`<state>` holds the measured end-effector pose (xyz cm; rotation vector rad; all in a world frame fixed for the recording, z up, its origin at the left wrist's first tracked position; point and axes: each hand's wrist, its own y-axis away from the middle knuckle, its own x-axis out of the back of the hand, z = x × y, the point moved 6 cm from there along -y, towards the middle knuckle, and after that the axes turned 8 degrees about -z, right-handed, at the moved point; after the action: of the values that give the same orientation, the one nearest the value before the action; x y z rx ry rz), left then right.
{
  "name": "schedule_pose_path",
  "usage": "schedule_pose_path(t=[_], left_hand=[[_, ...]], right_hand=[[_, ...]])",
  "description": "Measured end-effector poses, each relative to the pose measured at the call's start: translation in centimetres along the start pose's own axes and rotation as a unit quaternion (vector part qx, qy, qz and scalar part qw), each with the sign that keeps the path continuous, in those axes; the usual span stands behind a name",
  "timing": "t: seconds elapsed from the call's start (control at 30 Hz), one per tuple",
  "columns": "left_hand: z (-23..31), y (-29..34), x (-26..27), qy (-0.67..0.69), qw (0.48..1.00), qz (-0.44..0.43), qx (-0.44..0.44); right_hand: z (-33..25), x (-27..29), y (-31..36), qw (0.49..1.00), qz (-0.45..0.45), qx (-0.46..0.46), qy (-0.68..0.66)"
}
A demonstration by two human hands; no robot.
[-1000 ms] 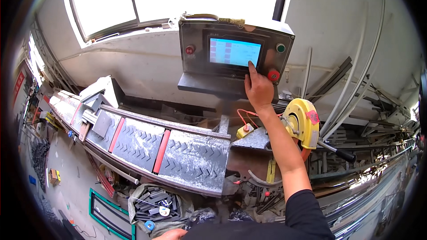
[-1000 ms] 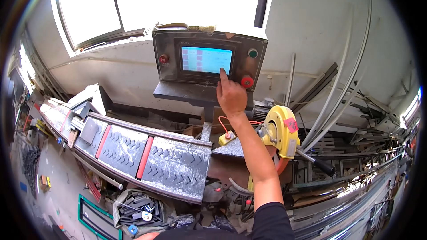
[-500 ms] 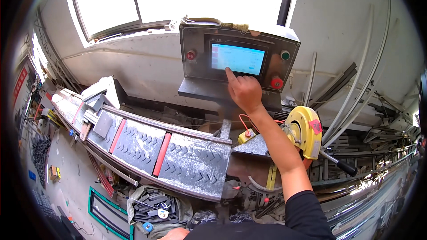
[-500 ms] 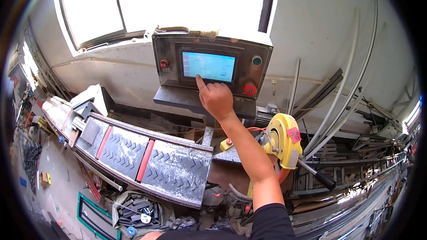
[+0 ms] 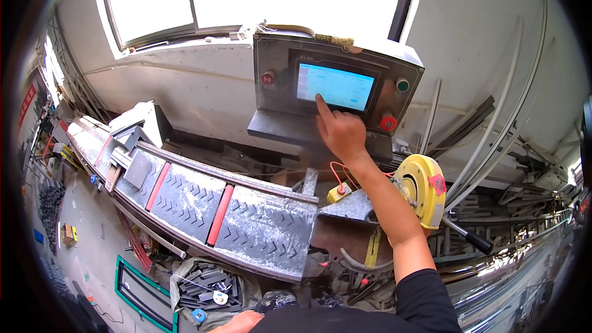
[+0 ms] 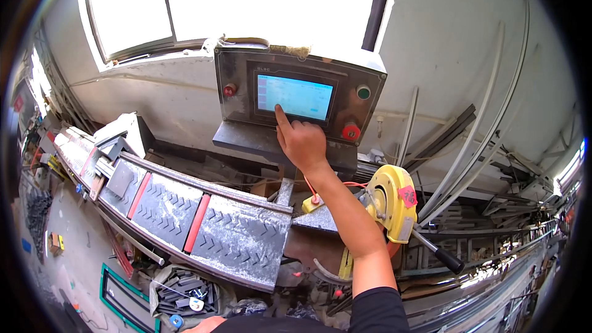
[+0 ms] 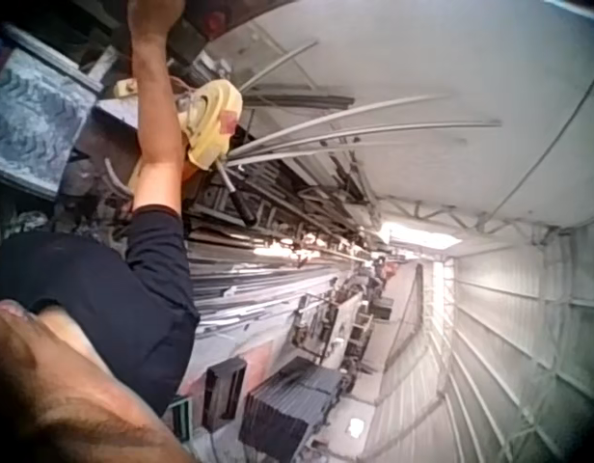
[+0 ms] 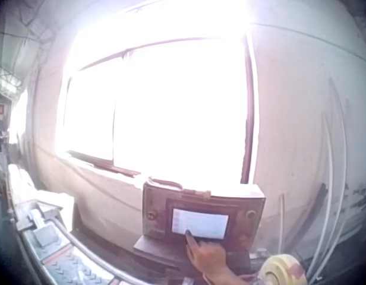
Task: The person assembles metal window frames by inserting rubber seals, cutting metal strips with a saw, and applying tape to the joints.
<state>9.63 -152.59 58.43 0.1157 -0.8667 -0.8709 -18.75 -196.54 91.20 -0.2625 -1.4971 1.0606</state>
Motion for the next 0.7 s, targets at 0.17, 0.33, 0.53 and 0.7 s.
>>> schedule_pose_path(t=[0.17,0.33,0.53,0.7], left_hand=[[-0.8,0.0,-0.3,-0.012,1.000,0.001,0.004],[-0.7,-0.3,0.1,-0.012,1.000,0.009,0.000],[0.3,-0.1,1.0,-0.006,1.000,0.029,-0.006],[0.6,0.4,1.5,-0.006,0.999,0.042,0.003]], right_hand=[[0.0,0.6,-0.1,0.999,0.039,0.003,0.007],[-0.5,1.1,0.0,0.998,0.052,0.043,-0.013],[-1.2,0.9,-1.3,0.995,0.097,0.028,-0.023],[-1.2,0.7,-1.6,0.997,0.062,-0.028,-0.026]])
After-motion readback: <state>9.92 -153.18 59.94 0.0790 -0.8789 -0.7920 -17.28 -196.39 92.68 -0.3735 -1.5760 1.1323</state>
